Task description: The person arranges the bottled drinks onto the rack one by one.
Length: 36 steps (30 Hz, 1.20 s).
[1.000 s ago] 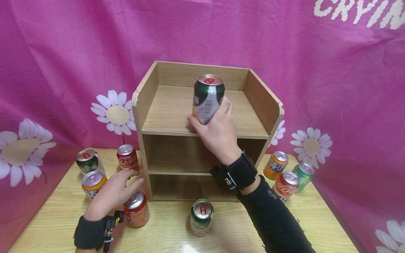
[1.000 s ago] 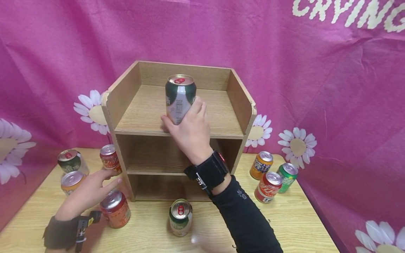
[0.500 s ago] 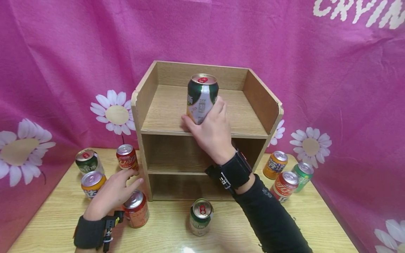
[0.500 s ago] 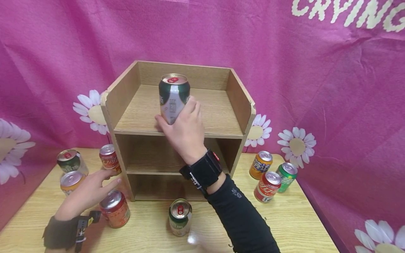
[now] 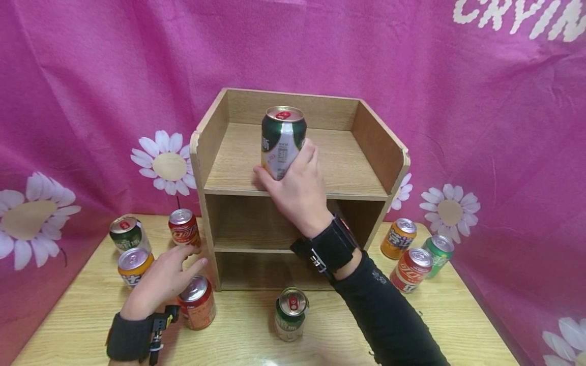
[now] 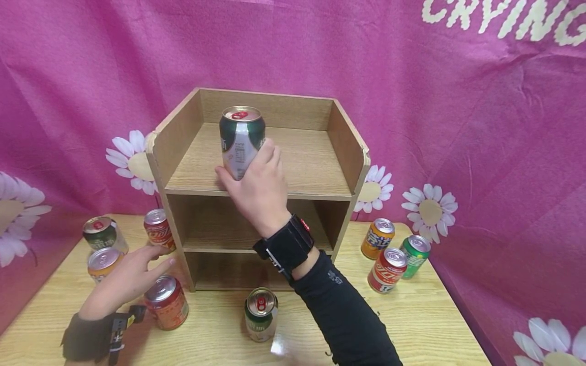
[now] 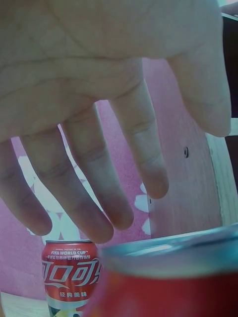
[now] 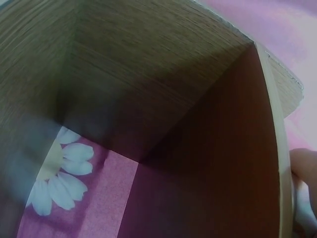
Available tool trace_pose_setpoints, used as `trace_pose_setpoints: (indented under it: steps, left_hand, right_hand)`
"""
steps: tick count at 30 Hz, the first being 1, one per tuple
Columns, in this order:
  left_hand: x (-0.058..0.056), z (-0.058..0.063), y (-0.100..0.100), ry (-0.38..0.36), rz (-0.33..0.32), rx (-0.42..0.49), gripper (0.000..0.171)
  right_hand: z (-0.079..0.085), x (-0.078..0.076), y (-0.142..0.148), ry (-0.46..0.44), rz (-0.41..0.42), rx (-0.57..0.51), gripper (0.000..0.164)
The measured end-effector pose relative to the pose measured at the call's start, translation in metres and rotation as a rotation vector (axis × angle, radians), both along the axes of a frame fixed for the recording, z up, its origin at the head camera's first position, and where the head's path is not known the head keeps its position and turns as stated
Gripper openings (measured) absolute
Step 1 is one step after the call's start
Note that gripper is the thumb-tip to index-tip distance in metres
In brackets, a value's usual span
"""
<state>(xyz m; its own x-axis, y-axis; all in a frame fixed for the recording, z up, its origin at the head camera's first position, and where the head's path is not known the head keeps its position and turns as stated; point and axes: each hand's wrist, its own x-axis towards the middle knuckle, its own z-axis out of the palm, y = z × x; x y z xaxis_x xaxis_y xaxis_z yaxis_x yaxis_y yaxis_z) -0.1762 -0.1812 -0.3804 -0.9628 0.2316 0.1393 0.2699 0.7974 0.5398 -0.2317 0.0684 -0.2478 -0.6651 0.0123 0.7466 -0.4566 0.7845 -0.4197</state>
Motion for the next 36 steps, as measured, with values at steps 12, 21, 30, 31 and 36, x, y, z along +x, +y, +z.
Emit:
trace_pose_setpoints:
  steps: [12, 21, 30, 31, 36]
  left_hand:
    - [0.001, 0.000, 0.001, -0.012, -0.004, 0.003, 0.047]
    - [0.000, 0.003, 0.001, -0.042, 0.009, -0.010, 0.046]
    - [0.000, 0.003, 0.001, -0.040, 0.006, -0.001, 0.047]
    - [0.000, 0.003, 0.000, -0.036, 0.005, -0.001, 0.047]
    - [0.000, 0.003, 0.000, -0.025, 0.002, -0.004, 0.048]
  right_hand:
    - [0.001, 0.000, -0.010, -0.001, 0.032, 0.023, 0.085]
    - [0.002, -0.001, -0.017, -0.004, 0.049, 0.033, 0.084]
    - [0.005, -0.002, -0.024, -0.063, 0.055, 0.045, 0.084]
    - [0.005, -0.002, -0.025, -0.067, 0.055, 0.049, 0.084]
    - [0.007, -0.002, -0.029, -0.099, 0.064, 0.054, 0.084]
